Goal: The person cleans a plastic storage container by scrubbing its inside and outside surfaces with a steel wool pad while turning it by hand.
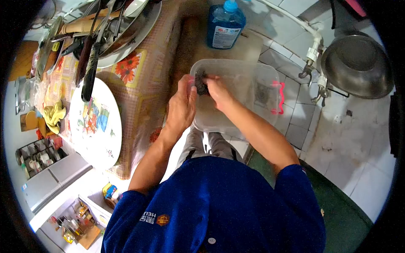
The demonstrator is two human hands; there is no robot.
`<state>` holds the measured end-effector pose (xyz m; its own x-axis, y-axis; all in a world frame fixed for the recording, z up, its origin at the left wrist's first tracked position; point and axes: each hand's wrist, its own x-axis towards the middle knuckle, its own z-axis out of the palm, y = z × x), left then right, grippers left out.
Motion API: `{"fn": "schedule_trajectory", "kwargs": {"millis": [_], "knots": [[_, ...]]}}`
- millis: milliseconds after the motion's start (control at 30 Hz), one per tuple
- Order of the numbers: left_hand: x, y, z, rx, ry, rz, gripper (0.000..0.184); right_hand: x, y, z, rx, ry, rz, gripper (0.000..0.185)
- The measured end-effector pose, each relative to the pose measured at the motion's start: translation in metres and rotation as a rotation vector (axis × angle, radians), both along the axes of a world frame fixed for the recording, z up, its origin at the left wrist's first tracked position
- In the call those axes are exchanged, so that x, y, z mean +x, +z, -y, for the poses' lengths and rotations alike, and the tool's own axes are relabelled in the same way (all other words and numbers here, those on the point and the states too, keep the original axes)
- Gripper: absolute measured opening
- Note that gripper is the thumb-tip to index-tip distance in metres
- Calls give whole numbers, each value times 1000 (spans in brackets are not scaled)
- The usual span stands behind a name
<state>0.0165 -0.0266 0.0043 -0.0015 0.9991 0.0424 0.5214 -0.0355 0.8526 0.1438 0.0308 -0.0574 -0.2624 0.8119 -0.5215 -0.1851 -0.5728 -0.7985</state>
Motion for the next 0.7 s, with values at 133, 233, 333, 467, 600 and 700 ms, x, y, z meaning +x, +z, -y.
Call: {"fn": "schedule_trajectory", "kwargs": {"millis": [133, 233, 333, 467, 600, 700], "knots": [[1, -8, 10, 10, 8, 34, 33, -3, 13, 14, 69, 33, 220, 27], [-3, -9, 12, 14, 11, 20, 33, 2, 16, 11, -73, 149, 213, 27], [1, -8, 16, -92, 39, 81, 33, 16, 20, -4, -70, 236, 71, 28], [1, -8, 18, -91, 30, 87, 34, 0, -7, 13, -41, 104, 163, 25], [0, -10, 24, -69, 38, 98, 33, 5, 15, 5, -97, 180, 207, 25], [5, -2, 28, -84, 43, 159, 33, 8, 7, 10, -56, 173, -7, 26]]}}
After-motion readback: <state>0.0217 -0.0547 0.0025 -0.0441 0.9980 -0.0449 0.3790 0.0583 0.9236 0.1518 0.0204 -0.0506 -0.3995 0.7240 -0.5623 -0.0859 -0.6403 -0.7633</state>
